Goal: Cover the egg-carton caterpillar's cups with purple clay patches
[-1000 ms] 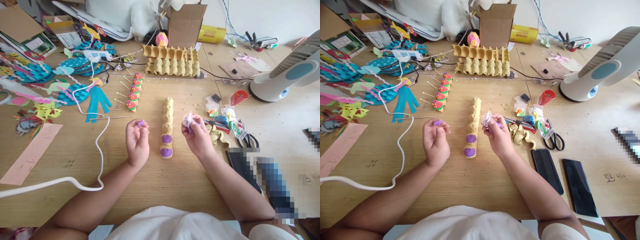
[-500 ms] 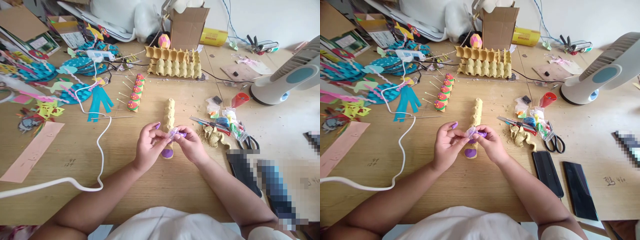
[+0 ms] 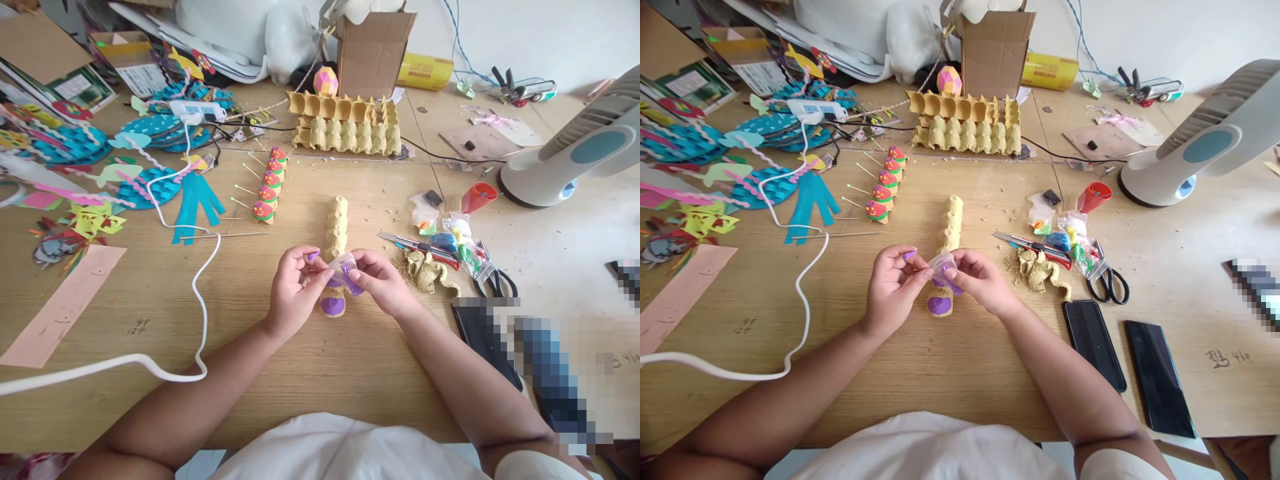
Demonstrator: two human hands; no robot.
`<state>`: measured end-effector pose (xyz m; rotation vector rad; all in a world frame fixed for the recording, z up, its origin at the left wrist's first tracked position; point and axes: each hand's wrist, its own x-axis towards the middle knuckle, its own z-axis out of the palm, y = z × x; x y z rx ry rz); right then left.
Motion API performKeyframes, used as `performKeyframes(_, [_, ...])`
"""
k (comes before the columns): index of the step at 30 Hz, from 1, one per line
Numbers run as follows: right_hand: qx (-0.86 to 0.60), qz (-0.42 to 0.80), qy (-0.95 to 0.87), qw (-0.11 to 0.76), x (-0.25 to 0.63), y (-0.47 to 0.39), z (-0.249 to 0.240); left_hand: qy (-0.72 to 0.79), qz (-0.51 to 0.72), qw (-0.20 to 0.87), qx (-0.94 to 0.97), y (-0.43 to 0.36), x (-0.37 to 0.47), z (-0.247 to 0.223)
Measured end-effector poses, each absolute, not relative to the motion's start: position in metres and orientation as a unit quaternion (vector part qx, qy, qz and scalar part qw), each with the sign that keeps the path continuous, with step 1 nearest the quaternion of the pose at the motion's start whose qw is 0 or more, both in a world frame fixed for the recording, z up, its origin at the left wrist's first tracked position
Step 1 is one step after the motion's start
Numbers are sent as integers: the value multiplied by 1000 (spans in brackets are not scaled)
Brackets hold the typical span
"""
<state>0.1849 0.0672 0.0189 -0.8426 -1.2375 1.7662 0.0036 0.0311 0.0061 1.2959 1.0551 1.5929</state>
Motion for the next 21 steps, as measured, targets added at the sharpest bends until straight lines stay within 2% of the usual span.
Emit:
performKeyframes(5, [-362,679,-502,395,181,63,23,409,619,408,532,30,4,7])
performKeyframes(11, [-348,646,-526,430,175,58,23,401,595,450,531,30,4,7])
performKeyframes(21, [-371,591,-554,455,180,55,21,424,609,392,543,26,5,11])
